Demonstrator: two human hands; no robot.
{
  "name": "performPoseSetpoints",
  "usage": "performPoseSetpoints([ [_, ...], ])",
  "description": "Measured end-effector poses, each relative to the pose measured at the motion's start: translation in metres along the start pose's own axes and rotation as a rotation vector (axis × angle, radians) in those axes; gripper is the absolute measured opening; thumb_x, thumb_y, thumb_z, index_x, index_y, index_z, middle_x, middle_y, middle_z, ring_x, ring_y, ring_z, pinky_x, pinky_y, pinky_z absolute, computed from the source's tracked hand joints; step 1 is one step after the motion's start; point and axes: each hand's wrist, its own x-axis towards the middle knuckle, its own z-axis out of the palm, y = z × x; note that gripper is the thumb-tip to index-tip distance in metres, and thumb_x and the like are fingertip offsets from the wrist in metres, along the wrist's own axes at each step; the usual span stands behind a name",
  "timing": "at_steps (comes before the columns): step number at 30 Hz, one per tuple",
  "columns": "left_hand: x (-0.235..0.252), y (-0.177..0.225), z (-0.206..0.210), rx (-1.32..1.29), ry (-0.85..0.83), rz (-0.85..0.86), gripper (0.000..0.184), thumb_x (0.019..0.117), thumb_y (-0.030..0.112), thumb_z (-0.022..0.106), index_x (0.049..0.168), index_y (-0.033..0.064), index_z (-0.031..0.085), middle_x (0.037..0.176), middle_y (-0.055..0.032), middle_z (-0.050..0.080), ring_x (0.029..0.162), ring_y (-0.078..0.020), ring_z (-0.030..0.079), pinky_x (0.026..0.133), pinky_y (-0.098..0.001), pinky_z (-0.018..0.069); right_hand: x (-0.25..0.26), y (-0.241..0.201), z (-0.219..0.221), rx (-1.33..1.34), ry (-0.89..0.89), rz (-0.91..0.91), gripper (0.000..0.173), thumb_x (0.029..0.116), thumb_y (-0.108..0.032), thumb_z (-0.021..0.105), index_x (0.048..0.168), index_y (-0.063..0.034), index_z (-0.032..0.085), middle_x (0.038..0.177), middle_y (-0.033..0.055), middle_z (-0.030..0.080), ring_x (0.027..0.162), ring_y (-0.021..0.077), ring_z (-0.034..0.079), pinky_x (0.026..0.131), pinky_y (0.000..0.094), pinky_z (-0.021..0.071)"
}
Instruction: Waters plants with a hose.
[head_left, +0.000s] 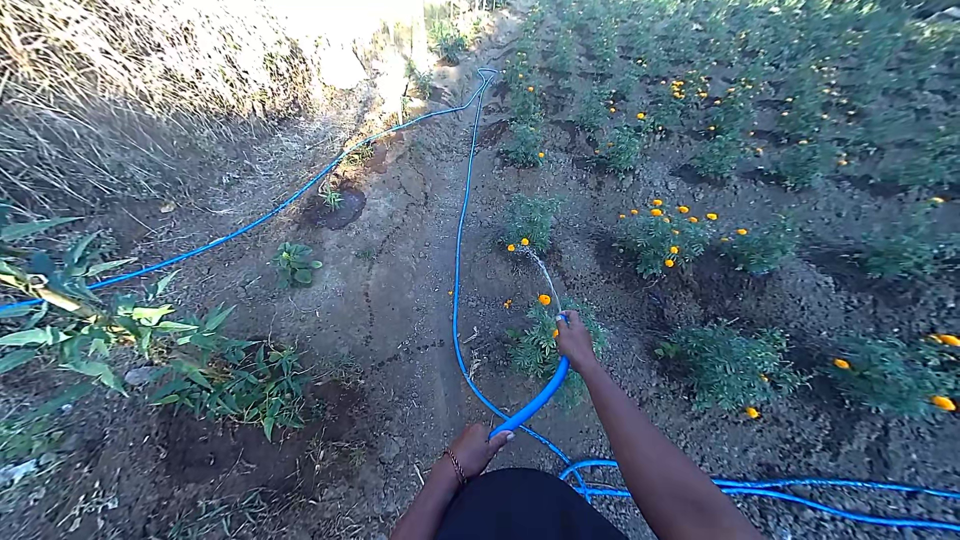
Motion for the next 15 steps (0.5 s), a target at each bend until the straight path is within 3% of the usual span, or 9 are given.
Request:
performPoseSetpoints([
  [15,0.0078,-0.0010,0.0019,0.015,0.000,0.000,0.068,0.1089,0.053,0.036,0.084,-0.0052,0.061,0.077,-0.0178,0.058,0.074,-0.0318,0.058,0.075,-0.0529,0.0483,-0.0003,0.0004,-0.0062,0.020,0.037,0.007,0.036,0.1125,-0.024,0.039,0.142,-0.0070,0.049,0.101,0.0206,0.065,0.081,0.0331,0.064,0.075,0.0520,0.0527],
])
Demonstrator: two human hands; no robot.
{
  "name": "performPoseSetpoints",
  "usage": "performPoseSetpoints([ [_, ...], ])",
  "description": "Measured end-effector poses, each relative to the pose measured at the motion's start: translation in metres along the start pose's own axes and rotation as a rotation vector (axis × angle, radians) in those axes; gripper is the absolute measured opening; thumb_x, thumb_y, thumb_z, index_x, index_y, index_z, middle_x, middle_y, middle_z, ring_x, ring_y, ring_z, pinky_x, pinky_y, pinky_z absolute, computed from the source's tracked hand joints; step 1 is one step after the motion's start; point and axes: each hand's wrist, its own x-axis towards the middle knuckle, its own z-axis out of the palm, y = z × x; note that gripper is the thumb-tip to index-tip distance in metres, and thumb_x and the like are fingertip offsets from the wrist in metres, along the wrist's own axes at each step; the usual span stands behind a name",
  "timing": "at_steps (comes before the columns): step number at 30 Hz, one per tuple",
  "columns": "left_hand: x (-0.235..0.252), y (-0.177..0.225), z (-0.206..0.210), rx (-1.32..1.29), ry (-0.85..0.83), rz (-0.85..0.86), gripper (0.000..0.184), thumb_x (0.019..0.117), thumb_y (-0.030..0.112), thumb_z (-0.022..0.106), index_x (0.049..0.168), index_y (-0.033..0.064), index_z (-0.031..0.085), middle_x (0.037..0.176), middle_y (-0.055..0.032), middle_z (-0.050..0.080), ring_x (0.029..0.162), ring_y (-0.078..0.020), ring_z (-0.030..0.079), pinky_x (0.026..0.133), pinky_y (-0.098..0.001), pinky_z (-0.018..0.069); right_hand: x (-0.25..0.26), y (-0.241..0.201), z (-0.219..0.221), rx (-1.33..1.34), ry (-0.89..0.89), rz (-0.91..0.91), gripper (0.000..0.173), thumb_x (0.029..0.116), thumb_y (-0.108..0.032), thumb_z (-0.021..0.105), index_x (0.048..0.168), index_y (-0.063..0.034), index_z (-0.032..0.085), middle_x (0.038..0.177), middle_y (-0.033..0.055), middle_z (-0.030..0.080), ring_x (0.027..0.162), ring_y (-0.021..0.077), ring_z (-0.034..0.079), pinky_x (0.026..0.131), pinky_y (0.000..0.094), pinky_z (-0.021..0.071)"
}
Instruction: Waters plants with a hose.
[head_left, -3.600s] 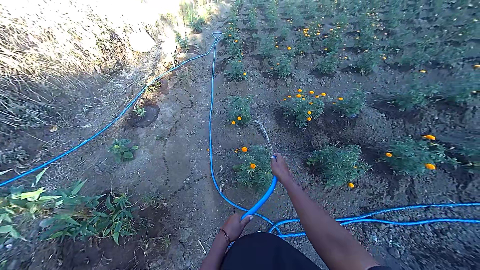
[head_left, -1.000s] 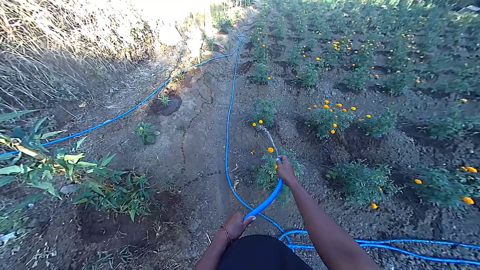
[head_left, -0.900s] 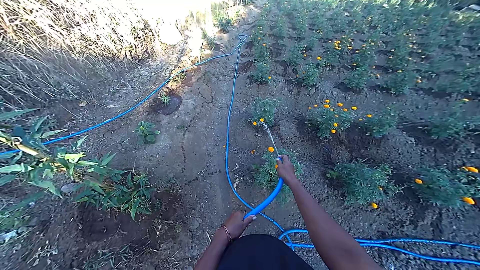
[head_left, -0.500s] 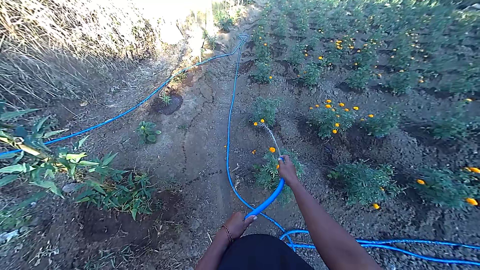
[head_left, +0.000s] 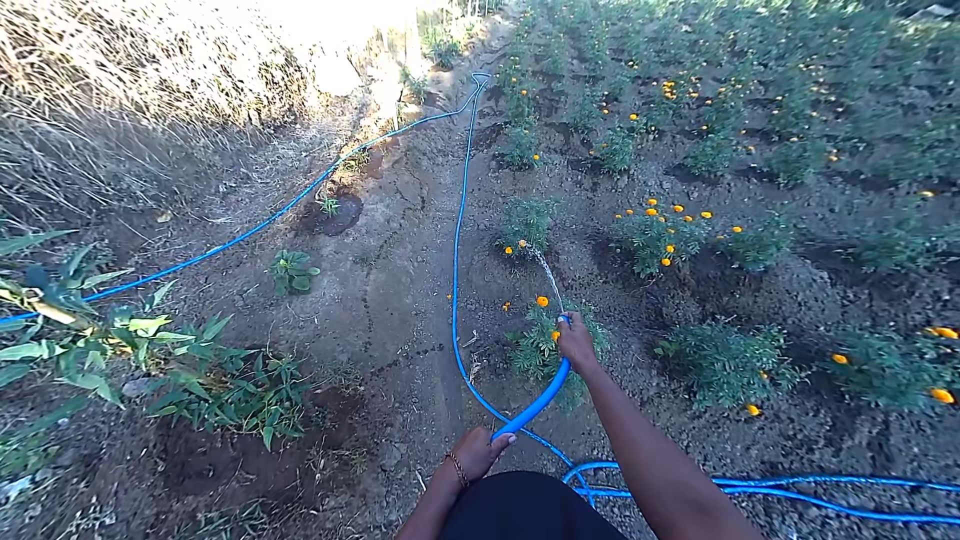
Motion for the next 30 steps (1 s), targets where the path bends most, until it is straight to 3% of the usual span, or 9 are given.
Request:
performPoseSetpoints([
  [2,-0.001,0.003,-0.001,0.009,-0.003,-0.008,0.068,0.1088,0.053,0.037,0.087,-0.0069,0.062,0.080,-0.0207,0.060,0.077,-0.0344,0.061,0.077,-0.0552,0.0490,-0.002,0.000,-0.001,-0.002,0.014,-0.001,0.035,0.1126,-0.024,0.039,0.141,-0.0061,0.049,0.100,0.0204,0.064,0.077,0.0321,0.065,0.072,0.0508,0.0540],
  [12,-0.001,0.004,0.003,0.018,0.004,0.011,0.066,0.1093,0.050,0.038,0.086,-0.0065,0.062,0.078,-0.0195,0.059,0.076,-0.0334,0.060,0.077,-0.0541,0.0485,-0.004,0.003,-0.004,-0.026,0.017,0.002,0.035,0.1124,-0.021,0.039,0.140,-0.0040,0.050,0.110,0.0238,0.066,0.090,0.0362,0.067,0.081,0.0534,0.0532],
  [19,-0.002,0.002,0.006,0.012,-0.003,0.015,0.066,0.1095,0.051,0.037,0.084,-0.0051,0.061,0.076,-0.0170,0.057,0.074,-0.0314,0.058,0.075,-0.0523,0.0480,-0.005,0.004,-0.003,-0.038,0.005,-0.007,0.035,0.1126,-0.022,0.039,0.140,-0.0042,0.050,0.109,0.0232,0.066,0.090,0.0362,0.067,0.082,0.0540,0.0532],
  [30,-0.003,0.005,0.008,0.035,-0.007,0.006,0.067,0.1091,0.051,0.037,0.088,-0.0071,0.062,0.081,-0.0210,0.061,0.079,-0.0351,0.061,0.079,-0.0552,0.0490,-0.007,0.012,-0.007,-0.038,0.003,0.029,0.034,0.1123,-0.022,0.039,0.140,-0.0048,0.051,0.108,0.0227,0.066,0.091,0.0356,0.066,0.081,0.0529,0.0529],
])
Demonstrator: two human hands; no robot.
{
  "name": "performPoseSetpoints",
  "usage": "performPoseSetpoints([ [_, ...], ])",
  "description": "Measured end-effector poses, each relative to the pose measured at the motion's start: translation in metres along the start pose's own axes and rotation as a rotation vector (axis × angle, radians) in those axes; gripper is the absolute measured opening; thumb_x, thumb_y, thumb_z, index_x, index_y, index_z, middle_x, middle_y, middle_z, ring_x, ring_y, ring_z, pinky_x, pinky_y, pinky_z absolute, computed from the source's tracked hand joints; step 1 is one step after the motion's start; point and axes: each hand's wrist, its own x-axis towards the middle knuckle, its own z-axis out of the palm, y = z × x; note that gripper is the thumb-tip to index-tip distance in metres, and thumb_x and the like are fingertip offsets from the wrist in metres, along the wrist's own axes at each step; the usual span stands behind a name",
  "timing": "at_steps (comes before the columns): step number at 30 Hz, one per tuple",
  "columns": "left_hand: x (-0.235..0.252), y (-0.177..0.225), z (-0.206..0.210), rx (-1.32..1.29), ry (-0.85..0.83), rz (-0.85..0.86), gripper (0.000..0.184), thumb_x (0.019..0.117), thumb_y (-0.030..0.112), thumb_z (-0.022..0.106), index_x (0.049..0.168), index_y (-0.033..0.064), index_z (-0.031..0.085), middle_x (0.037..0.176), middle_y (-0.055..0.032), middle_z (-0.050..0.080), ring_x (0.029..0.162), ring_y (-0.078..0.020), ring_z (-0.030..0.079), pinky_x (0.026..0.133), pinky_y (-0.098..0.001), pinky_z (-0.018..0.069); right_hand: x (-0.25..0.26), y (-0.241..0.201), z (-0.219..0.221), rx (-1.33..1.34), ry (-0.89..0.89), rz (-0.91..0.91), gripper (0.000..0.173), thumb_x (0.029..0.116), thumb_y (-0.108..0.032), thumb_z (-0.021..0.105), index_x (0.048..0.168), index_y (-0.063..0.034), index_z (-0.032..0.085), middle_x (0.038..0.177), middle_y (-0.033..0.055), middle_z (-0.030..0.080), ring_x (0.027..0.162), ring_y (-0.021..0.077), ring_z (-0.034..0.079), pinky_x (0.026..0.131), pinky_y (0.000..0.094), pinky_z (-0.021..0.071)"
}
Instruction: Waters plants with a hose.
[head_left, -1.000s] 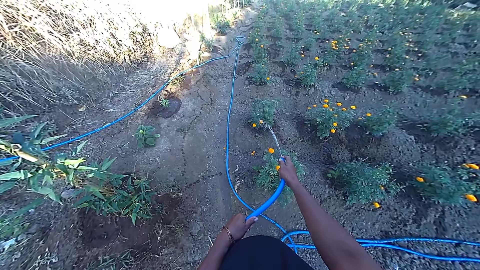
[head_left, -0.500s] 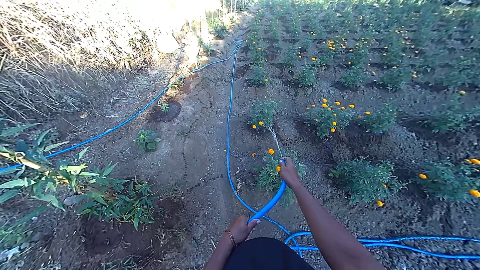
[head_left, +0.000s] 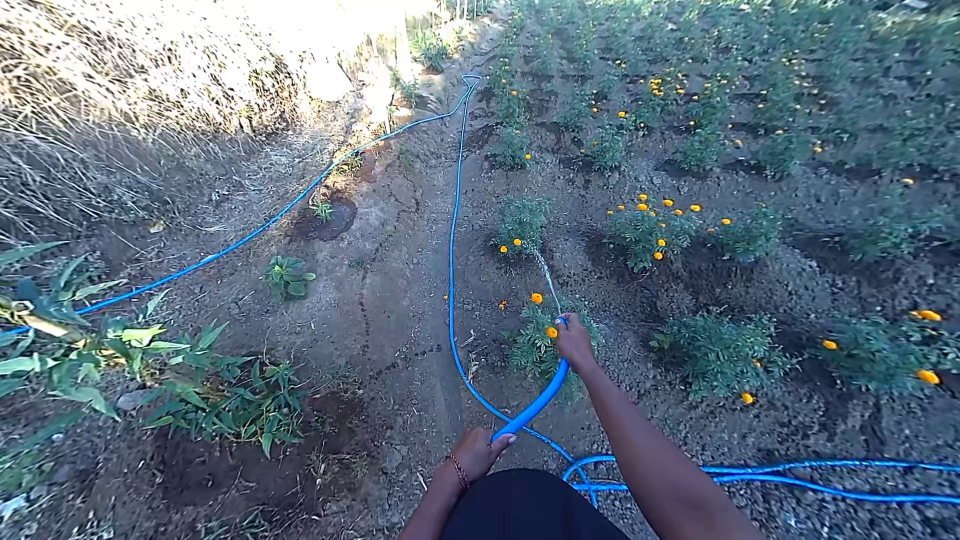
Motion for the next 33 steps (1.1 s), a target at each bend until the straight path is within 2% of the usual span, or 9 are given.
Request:
performPoseSetpoints([
  [6,-0.001,-0.002,0.001,-0.012,0.004,-0.014,0.070,0.1083,0.054,0.038,0.086,-0.0079,0.063,0.080,-0.0218,0.061,0.078,-0.0355,0.062,0.078,-0.0555,0.0497,0.000,-0.003,0.003,0.009,-0.037,0.013,0.035,0.1125,-0.024,0.039,0.140,-0.0061,0.051,0.108,0.0224,0.065,0.087,0.0351,0.066,0.078,0.0528,0.0530],
  [10,-0.004,-0.002,0.000,-0.025,0.009,-0.002,0.068,0.1089,0.052,0.037,0.087,-0.0075,0.062,0.079,-0.0204,0.060,0.077,-0.0339,0.060,0.078,-0.0541,0.0491,0.000,-0.007,0.005,0.000,-0.031,-0.009,0.035,0.1122,-0.023,0.041,0.141,-0.0062,0.051,0.114,0.0234,0.066,0.098,0.0370,0.067,0.086,0.0549,0.0522],
  [27,-0.002,0.000,-0.003,-0.037,0.016,-0.015,0.069,0.1089,0.053,0.036,0.083,-0.0056,0.061,0.076,-0.0176,0.057,0.074,-0.0315,0.058,0.075,-0.0524,0.0482,0.005,-0.013,0.005,-0.001,-0.032,-0.042,0.035,0.1125,-0.024,0.040,0.141,-0.0067,0.050,0.103,0.0208,0.066,0.082,0.0330,0.065,0.078,0.0518,0.0529],
  [33,0.000,0.001,-0.004,-0.027,0.013,-0.004,0.067,0.1092,0.051,0.037,0.087,-0.0071,0.062,0.080,-0.0203,0.059,0.077,-0.0339,0.060,0.077,-0.0546,0.0486,0.006,-0.017,0.003,0.003,-0.044,-0.054,0.036,0.1125,-0.025,0.038,0.142,-0.0074,0.049,0.099,0.0196,0.064,0.077,0.0316,0.063,0.073,0.0507,0.0531],
])
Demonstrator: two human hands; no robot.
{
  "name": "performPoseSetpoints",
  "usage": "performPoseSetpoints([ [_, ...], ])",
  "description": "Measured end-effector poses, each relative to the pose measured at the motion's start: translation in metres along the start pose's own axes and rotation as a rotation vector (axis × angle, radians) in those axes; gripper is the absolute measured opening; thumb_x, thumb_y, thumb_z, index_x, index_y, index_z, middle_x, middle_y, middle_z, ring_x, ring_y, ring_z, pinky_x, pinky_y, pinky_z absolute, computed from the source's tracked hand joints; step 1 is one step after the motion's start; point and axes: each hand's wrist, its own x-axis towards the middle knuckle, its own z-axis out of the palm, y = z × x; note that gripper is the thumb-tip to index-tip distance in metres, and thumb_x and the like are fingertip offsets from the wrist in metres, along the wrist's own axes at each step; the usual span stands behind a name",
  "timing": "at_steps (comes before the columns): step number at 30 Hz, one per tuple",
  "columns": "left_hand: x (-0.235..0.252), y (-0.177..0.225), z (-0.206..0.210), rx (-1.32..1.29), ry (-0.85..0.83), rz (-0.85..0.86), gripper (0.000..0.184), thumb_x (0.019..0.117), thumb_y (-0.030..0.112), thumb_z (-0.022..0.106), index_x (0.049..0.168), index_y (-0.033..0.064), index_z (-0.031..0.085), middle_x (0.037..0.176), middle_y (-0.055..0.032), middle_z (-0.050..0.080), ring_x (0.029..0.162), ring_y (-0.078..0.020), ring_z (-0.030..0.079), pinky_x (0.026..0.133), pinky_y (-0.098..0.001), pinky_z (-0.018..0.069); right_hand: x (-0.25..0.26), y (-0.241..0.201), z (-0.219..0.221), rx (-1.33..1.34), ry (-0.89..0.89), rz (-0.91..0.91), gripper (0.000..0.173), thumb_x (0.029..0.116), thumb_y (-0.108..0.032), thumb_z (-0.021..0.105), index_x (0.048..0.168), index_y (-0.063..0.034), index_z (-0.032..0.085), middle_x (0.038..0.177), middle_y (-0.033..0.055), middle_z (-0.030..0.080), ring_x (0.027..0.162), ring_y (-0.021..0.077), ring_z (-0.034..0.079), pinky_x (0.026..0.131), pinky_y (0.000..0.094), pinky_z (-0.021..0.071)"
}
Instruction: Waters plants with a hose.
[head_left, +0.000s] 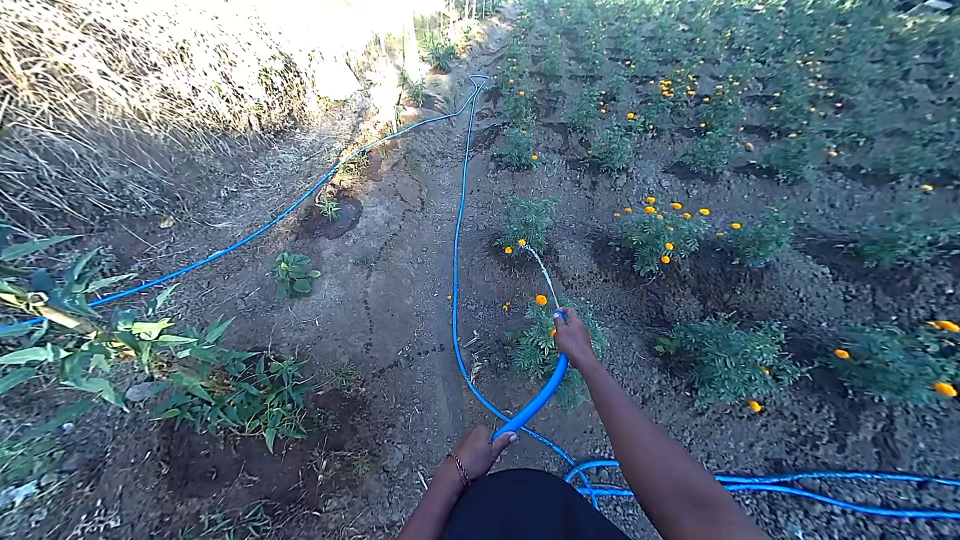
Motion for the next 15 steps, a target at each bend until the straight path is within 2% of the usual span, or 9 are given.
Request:
performPoseSetpoints([
  [5,0.0020,0.0002,-0.0005,-0.011,0.010,0.011,0.066,0.1092,0.051,0.037,0.086,-0.0060,0.061,0.076,-0.0179,0.058,0.074,-0.0320,0.058,0.075,-0.0530,0.0482,0.0032,-0.0019,-0.0003,0.004,0.003,-0.006,0.036,0.1127,-0.024,0.038,0.142,-0.0069,0.050,0.100,0.0196,0.064,0.078,0.0313,0.063,0.075,0.0507,0.0526],
  [15,0.0019,0.0024,-0.0006,-0.002,0.004,0.009,0.067,0.1094,0.051,0.036,0.084,-0.0057,0.061,0.076,-0.0178,0.057,0.073,-0.0320,0.058,0.074,-0.0529,0.0481,0.0046,-0.0032,-0.0007,0.010,0.009,-0.009,0.036,0.1127,-0.025,0.038,0.142,-0.0081,0.050,0.096,0.0185,0.063,0.074,0.0298,0.062,0.072,0.0494,0.0521],
])
